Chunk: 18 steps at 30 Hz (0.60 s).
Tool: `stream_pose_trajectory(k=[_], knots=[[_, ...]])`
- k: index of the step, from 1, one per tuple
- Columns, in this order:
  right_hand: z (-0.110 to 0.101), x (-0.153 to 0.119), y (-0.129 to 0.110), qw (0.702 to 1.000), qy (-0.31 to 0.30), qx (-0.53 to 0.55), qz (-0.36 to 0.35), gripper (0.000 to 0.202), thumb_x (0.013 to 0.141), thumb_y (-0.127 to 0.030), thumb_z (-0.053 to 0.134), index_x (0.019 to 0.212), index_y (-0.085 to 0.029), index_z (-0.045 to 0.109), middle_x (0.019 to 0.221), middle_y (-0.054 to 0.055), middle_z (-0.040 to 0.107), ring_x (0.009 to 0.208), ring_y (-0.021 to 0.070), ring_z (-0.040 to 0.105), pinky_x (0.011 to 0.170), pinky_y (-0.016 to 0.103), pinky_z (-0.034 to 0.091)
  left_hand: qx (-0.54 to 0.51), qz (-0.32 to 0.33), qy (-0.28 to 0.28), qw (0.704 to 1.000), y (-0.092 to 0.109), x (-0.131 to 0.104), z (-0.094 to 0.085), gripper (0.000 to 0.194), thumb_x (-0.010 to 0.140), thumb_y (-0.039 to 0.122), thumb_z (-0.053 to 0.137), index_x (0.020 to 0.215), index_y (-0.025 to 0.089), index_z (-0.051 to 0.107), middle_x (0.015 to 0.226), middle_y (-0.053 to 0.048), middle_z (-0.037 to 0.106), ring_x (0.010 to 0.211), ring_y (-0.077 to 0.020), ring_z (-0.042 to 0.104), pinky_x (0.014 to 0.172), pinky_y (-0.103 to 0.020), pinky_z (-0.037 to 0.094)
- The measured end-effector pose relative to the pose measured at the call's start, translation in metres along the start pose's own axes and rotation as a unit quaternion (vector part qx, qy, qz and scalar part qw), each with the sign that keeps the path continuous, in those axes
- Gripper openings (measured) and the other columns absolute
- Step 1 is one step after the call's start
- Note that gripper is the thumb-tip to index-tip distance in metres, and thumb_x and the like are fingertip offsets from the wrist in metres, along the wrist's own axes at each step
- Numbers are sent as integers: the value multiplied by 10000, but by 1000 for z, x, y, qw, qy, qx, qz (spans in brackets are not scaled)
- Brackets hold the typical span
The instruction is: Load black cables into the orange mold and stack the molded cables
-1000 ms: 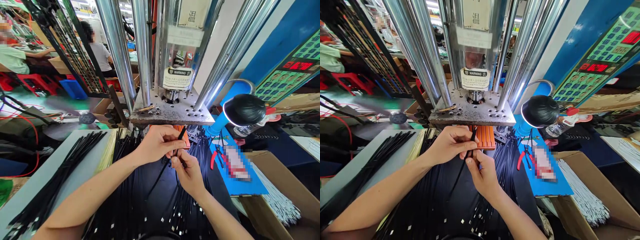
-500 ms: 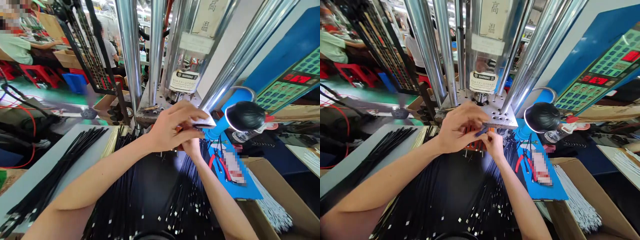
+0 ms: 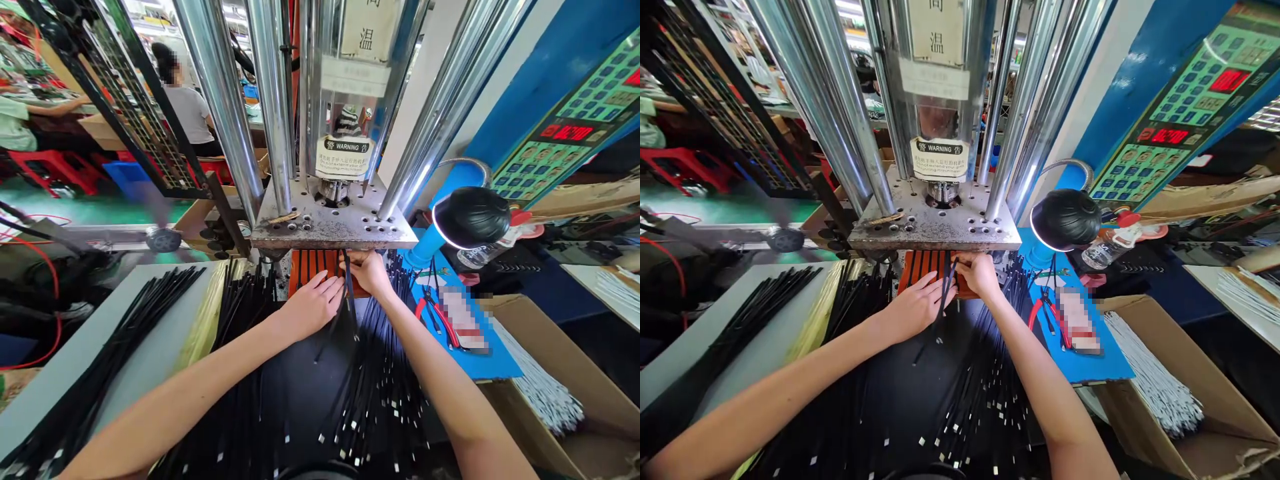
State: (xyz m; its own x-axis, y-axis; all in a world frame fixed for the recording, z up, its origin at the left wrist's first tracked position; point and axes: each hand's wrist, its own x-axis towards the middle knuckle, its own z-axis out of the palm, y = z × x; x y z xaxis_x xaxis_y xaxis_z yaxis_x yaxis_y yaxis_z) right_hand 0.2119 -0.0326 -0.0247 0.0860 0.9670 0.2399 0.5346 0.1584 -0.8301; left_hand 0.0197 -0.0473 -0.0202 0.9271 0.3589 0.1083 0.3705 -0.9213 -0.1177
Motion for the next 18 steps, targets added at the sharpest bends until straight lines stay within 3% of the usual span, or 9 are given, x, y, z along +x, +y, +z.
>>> stream_pose_trajectory(k=[3,6,12,15,18], knots=[[-2,-1,-2,1000,-3,-12,4,146,755,-231,634,806,-188,763,811,41,756,749,201,692,722,289,523,2,-18,-14,1000,3,5,2,497,945,254,533,1399,66,462,1466,-202,434,1400,-292,382,1179,-472,283],[-3,-2,-3,999,-5,-39,1,146,735,-207,660,828,-186,770,860,52,764,772,200,692,755,298,523,-32,-36,-38,998,3,4,2,611,918,330,604,1452,121,395,1534,-148,340,1442,-263,311,1184,-484,277],[3,15,7,997,-19,-69,7,150,780,-209,628,859,-201,755,892,45,756,877,214,682,857,331,503,-94,-87,-51,990,5,2,-10,601,970,482,450,1472,160,375,1546,-121,320,1438,-251,318,1203,-575,126],[9,38,9,987,23,-153,34,177,794,-222,627,938,-206,728,917,54,743,995,262,636,951,405,443,-123,-119,-61,983,-2,16,-13,623,977,555,331,1492,205,341,1562,-97,284,1449,-258,293,1171,-640,-58],[11,49,8,971,86,-218,41,217,849,-235,561,1012,-184,695,979,97,722,1068,295,583,986,459,384,-138,-153,-78,975,-20,35,-12,640,981,559,255,1516,210,282,1584,-86,230,1464,-269,252,1163,-652,-36]])
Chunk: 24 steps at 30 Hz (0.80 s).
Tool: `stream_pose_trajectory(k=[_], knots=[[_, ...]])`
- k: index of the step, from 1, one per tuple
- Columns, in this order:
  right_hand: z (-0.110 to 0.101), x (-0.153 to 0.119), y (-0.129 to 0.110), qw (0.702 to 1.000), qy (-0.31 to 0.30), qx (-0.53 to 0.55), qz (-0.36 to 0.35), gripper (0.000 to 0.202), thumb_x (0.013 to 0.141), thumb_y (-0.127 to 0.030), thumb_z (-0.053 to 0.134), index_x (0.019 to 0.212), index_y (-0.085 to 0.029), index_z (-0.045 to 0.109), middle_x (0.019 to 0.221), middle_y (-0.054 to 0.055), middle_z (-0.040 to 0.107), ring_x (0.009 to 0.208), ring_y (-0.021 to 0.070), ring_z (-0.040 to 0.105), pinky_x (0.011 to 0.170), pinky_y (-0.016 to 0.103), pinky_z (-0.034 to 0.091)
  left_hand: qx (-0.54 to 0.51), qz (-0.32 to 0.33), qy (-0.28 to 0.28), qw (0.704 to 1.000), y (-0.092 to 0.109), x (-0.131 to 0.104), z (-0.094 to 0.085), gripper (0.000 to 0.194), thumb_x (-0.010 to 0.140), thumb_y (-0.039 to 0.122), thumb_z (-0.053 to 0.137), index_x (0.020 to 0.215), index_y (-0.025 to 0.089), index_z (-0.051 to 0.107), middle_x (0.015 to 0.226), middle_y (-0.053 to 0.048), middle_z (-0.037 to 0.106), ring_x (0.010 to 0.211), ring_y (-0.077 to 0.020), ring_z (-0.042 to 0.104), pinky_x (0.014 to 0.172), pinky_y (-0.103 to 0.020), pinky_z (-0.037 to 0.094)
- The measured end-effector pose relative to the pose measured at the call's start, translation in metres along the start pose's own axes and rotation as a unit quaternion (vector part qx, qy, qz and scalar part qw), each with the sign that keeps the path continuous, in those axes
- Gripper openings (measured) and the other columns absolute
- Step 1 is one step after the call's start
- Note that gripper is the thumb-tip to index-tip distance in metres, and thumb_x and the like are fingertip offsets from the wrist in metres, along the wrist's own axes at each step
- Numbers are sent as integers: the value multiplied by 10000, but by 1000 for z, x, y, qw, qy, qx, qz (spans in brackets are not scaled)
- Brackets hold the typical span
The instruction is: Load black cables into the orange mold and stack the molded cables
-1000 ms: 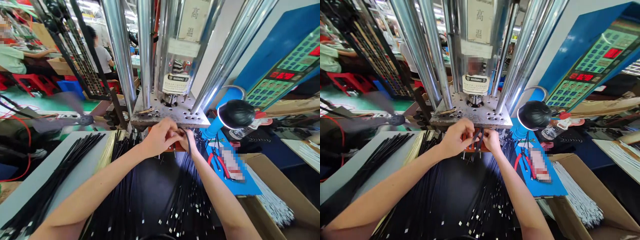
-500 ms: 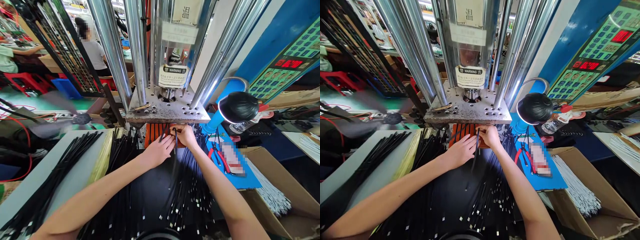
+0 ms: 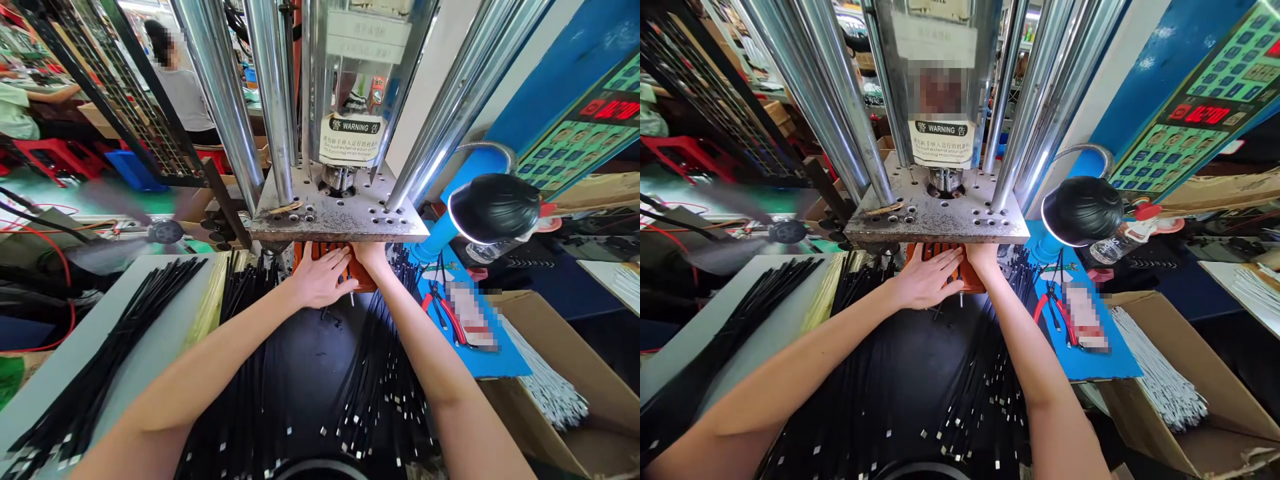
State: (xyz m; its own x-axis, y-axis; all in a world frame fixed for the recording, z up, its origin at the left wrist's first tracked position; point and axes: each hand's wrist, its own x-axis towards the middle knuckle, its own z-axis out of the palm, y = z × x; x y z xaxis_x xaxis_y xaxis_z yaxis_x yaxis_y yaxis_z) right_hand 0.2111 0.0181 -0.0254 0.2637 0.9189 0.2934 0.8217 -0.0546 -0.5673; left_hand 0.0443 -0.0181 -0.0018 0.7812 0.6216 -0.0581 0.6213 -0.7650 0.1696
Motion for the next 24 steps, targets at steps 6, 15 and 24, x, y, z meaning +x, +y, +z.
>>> stream_pose_trajectory(k=[6,15,24], knots=[[-17,-50,1,999,-19,-46,0,215,889,-342,532,919,-178,668,935,118,670,952,274,577,839,385,411,-62,-29,-63,996,-32,40,-11,558,1002,437,172,1412,186,457,1474,-100,464,1332,-265,468,1091,-467,354],[-20,-58,-10,993,-66,-96,22,325,816,-523,627,875,-207,580,931,80,596,913,262,538,733,347,359,-95,-58,-70,991,-47,46,-10,516,990,464,202,1331,280,541,1416,-31,538,1274,-268,529,1043,-441,408],[-27,-67,-9,993,-79,-87,7,384,726,-536,681,866,-220,513,888,44,563,891,258,549,701,335,376,-72,-46,-61,994,-43,56,-8,571,996,502,178,1288,197,563,1391,-84,550,1246,-277,529,1073,-429,381]])
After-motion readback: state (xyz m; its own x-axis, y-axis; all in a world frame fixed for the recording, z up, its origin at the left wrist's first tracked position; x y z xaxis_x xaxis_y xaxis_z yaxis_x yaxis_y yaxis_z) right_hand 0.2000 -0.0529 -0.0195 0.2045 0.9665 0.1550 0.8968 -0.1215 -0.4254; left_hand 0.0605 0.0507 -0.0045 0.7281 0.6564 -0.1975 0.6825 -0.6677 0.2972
